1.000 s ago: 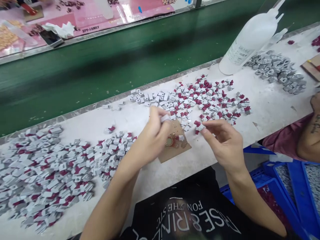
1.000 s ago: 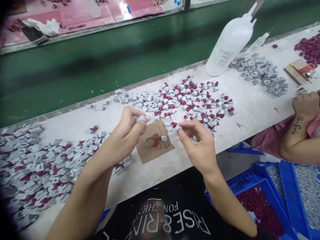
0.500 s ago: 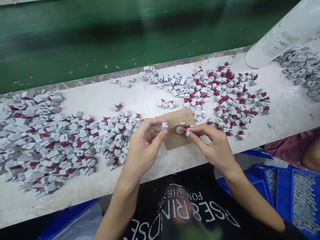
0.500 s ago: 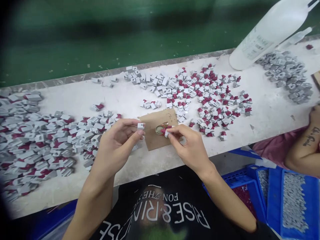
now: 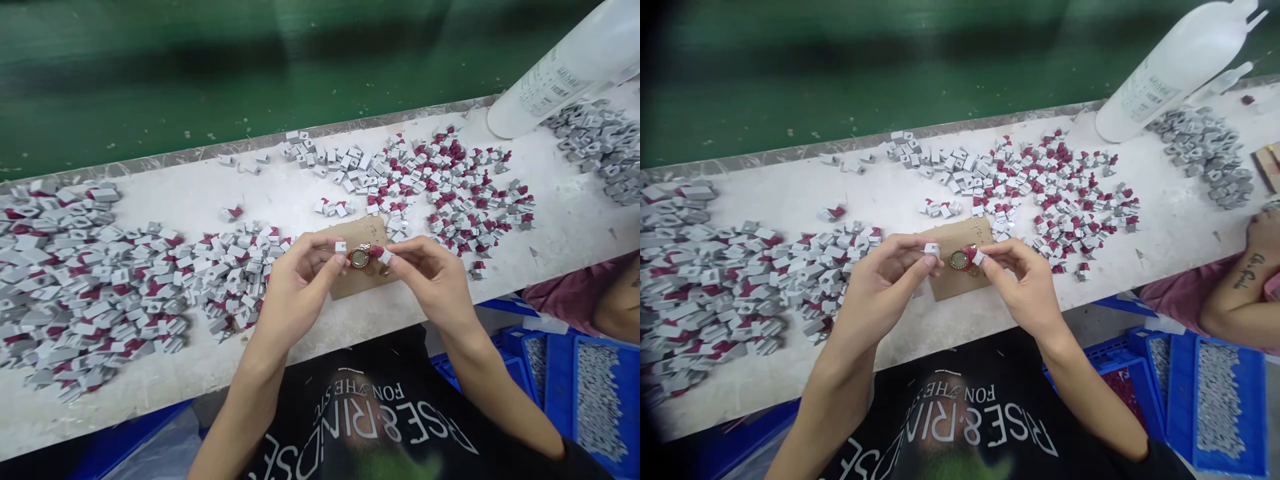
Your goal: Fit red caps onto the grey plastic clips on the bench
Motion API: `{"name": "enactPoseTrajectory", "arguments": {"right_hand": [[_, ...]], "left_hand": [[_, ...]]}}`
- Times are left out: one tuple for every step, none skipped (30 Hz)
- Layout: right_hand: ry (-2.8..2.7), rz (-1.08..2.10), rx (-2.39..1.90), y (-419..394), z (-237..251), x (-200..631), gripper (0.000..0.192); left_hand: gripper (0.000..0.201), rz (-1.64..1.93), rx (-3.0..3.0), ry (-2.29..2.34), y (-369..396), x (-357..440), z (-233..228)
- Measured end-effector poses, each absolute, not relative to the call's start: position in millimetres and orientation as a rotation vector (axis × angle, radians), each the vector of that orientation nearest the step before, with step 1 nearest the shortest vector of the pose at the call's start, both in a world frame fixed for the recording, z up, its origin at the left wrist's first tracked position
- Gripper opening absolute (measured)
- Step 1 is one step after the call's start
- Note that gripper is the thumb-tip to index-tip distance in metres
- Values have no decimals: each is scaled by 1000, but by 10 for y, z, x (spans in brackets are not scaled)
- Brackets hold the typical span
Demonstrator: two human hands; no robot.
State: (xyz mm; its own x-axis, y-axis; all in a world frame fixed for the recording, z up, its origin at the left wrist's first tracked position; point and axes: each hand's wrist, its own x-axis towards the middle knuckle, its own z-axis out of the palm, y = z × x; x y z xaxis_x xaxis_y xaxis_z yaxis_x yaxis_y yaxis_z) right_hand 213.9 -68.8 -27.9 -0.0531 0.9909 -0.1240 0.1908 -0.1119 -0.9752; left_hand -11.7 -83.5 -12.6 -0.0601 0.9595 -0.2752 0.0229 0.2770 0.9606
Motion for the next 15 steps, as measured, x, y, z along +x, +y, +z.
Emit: {"name": "enactPoseTrajectory", "arguments": {"right_hand": [[-1251, 1315, -1372, -668, -279, 2148, 15], [-1165, 1383, -1329, -646, -277, 2156, 18], [-1091, 1446, -1288, -626, -274, 2162, 21], [-1038, 1496, -1256, -608, -269, 2166, 23], [-1010, 1530, -1237, -594, -264, 2169, 24], [-1004, 1545, -1233, -585, -257, 2171, 25], [-1014, 1545, -1240, -580, -250, 2172, 26], [-1030, 1538, -1251, -579, -243, 2171, 27], [-1044, 1526, -1263, -582, -236, 2170, 28], [-1053, 1513, -1272, -587, -231, 2167, 29], [-1057, 1499, -1278, -593, -227, 2163, 29], [-1060, 1485, -1280, -600, -225, 2159, 28], [-1064, 1473, -1277, -606, -225, 2154, 26], [-1068, 1463, -1271, -612, -228, 2151, 24], [-1073, 1456, -1266, -616, -232, 2149, 22]], "left_hand": [[12, 1027, 988, 1373, -820, -99, -111], [11, 1029, 981, 1347, -805, -79, -96], [11, 1031, 973, 1314, -789, -56, -81], [11, 1037, 968, 1277, -775, -31, -68], [11, 1040, 964, 1242, -761, -7, -57], [11, 1042, 960, 1214, -747, 17, -48], [11, 1042, 956, 1196, -736, 39, -41], [12, 1036, 954, 1188, -725, 58, -36], [12, 1026, 955, 1187, -717, 74, -35], [11, 1015, 957, 1188, -711, 88, -36], [11, 1008, 961, 1188, -707, 97, -41], [10, 1007, 962, 1184, -705, 104, -48], [10, 1013, 961, 1175, -705, 109, -58], [9, 1023, 955, 1161, -706, 112, -70], [10, 1035, 946, 1147, -706, 113, -82]]}}
